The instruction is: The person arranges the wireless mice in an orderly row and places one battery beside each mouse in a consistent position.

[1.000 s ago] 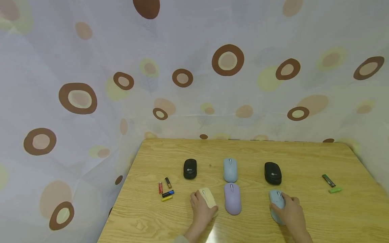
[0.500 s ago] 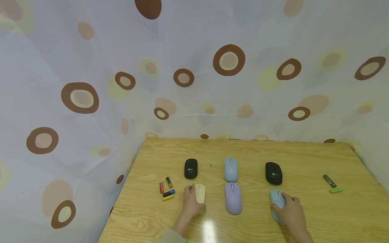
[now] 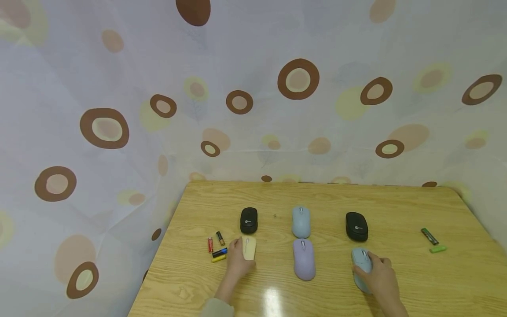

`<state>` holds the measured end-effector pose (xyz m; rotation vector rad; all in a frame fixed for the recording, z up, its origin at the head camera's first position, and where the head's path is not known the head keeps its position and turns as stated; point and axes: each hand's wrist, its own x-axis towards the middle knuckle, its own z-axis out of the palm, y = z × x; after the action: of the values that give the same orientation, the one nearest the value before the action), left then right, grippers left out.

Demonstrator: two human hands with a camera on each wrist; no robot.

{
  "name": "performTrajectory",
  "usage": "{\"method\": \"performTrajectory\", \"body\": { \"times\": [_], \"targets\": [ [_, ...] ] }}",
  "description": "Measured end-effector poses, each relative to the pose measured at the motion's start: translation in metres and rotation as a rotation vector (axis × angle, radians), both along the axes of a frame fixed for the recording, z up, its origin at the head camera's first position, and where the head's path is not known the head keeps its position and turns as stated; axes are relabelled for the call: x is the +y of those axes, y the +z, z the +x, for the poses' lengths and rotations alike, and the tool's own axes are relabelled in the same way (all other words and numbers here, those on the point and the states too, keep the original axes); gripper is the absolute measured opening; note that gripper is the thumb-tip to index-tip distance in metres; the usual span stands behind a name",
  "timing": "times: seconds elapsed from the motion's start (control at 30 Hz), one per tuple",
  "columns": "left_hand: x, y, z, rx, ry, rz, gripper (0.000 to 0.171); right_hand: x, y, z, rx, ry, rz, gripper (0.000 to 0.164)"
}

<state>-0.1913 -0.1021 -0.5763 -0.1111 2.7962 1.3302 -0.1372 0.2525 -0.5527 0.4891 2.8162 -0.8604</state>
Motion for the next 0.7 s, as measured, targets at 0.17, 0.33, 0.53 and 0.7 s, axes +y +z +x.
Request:
{"method": "performTrajectory", "body": {
  "times": [0.17,0.33,0.53,0.7],
  "targets": [
    [-0.0043,-0.0009,-0.0016,0.014,0.008,0.017,0.084,-0.0004,-0.0006,-0.0002,0.001,-0.007,-0.007,0.082],
    [-0.0060,0.0027,-0.0016,0.023,0.013,0.034,0.081,-0.0001,-0.0014,-0.0004,0.001,-0.009,-0.006,0.082],
    [-0.0069,0.0042,-0.0012,0.010,0.018,0.049,0.079,0.0004,-0.0017,0.0004,0.008,-0.010,-0.005,0.082],
    [-0.0067,0.0045,-0.0015,-0.004,0.024,0.042,0.078,0.0009,-0.0022,0.0009,0.017,-0.004,-0.006,0.082]
  ]
}}
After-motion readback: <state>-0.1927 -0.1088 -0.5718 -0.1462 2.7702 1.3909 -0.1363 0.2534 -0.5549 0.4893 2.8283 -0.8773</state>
